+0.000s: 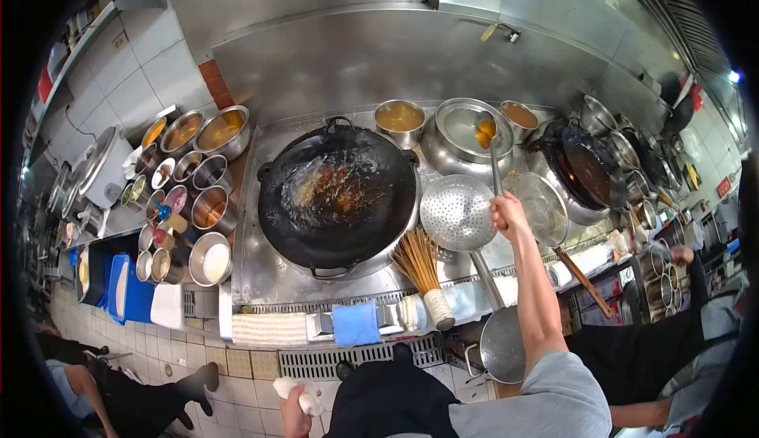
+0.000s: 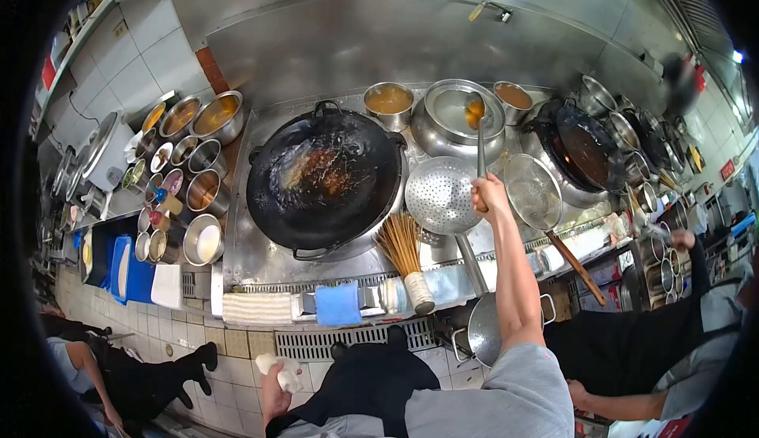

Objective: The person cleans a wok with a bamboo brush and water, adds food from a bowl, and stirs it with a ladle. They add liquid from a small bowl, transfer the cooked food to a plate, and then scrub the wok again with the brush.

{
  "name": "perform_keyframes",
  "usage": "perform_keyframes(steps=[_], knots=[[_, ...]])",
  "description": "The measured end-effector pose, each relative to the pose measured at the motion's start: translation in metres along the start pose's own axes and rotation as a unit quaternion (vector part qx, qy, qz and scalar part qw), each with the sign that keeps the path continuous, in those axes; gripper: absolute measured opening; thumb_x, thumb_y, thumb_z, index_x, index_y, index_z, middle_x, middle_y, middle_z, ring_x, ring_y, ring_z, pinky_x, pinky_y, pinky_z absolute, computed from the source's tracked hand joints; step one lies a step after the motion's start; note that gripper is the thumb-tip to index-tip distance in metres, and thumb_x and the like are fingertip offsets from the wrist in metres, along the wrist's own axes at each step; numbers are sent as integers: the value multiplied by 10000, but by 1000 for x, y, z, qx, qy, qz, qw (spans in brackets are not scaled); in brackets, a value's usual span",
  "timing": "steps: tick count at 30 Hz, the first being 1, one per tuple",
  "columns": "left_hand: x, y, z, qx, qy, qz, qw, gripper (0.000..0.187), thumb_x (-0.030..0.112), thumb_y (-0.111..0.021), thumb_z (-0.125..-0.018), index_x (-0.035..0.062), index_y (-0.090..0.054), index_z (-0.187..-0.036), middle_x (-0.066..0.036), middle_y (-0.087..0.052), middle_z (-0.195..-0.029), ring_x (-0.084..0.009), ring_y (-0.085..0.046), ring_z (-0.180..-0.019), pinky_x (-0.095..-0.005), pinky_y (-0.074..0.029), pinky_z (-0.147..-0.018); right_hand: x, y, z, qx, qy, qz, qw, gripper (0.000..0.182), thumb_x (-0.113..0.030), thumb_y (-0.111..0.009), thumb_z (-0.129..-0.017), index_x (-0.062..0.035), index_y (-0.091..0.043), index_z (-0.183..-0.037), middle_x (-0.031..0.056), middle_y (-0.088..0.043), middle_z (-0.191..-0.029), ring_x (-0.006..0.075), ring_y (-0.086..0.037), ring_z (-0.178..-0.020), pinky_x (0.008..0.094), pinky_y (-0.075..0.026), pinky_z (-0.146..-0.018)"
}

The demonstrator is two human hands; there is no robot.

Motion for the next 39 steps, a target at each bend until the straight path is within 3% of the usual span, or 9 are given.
perform_keyframes(steps=[2,6,13,21,24,31,35,37,39], knots=[[-4,-7,11,22,-1,5,1000,345,168,-602,-862,-22,-483,-1125,-166,-633,-934,-309,-685,-761,-401,-561,-607,16,-6,-13,-162,-210,-434,861,85,-110,-517,-922,-39,-530,-879,-24,-422,-542,80,-400,-416,254,-360,-380],[-19,-21,12,28,18,18,999,310,126,-594,-863,-26,-491,-1113,-170,-633,-921,-307,-687,-752,-404,-582,-619,33,-19,15,-305,-136,-655,678,191,-122,-459,-975,14,-586,-1018,-22,-425,-622,62,-372,-431,245,-351,-373],[9,-68,-4,-74,58,-25,995,272,118,-605,-885,-37,-550,-1101,-159,-665,-944,-261,-694,-769,-361,-578,-667,-4,-37,159,-303,-182,-686,636,439,-110,-412,-993,38,-406,-1406,4,-425,-696,43,-383,-432,224,-341,-350],[24,-31,-48,-80,-4,-8,997,408,170,-639,-848,-35,-518,-1179,-170,-658,-969,-298,-693,-815,-387,-570,-686,-26,-35,273,-302,-293,-595,684,559,-68,-459,-950,-97,-320,-1491,11,-427,-685,66,-390,-403,242,-340,-307],[16,-15,-54,-84,-6,-10,996,404,190,-646,-846,-24,-517,-1164,-161,-654,-952,-293,-688,-807,-397,-568,-678,-29,-30,273,-249,-279,-357,856,645,14,-528,-882,-104,-325,-1483,66,-457,-690,112,-412,-398,252,-334,-309],[16,14,-32,8,-3,41,999,331,151,-626,-855,-56,-531,-1095,-152,-638,-923,-284,-678,-770,-395,-582,-649,-12,-22,123,-57,-24,-42,997,711,14,-498,-843,-35,-258,-1510,47,-518,-636,135,-440,-379,280,-335,-310],[15,15,-3,43,-28,44,998,363,185,-621,-849,4,-511,-1144,-144,-623,-946,-282,-667,-804,-389,-578,-669,9,-16,15,-10,51,57,997,261,12,-508,-814,4,-507,-1074,57,-532,-598,135,-487,-416,300,-361,-346],[12,16,6,34,-49,36,998,361,195,-620,-852,-10,-515,-1130,-147,-626,-959,-285,-667,-810,-395,-580,-674,5,-19,8,16,-43,-121,992,125,-43,-552,-861,-29,-529,-983,30,-506,-592,117,-451,-420,272,-339,-354],[6,19,7,35,-34,47,998,340,171,-621,-852,-30,-517,-1106,-153,-625,-949,-284,-670,-793,-400,-585,-673,31,-15,-14,-139,-157,-418,884,47,-89,-562,-896,-59,-532,-915,5,-488,-605,94,-418,-426,254,-331,-360]])
Point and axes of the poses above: each hand's wrist, its own z-axis away from the middle knuckle, its own y-axis out of the back of the hand, x = y × z, the point moved 4 cm from there along -z, towards the middle knuckle
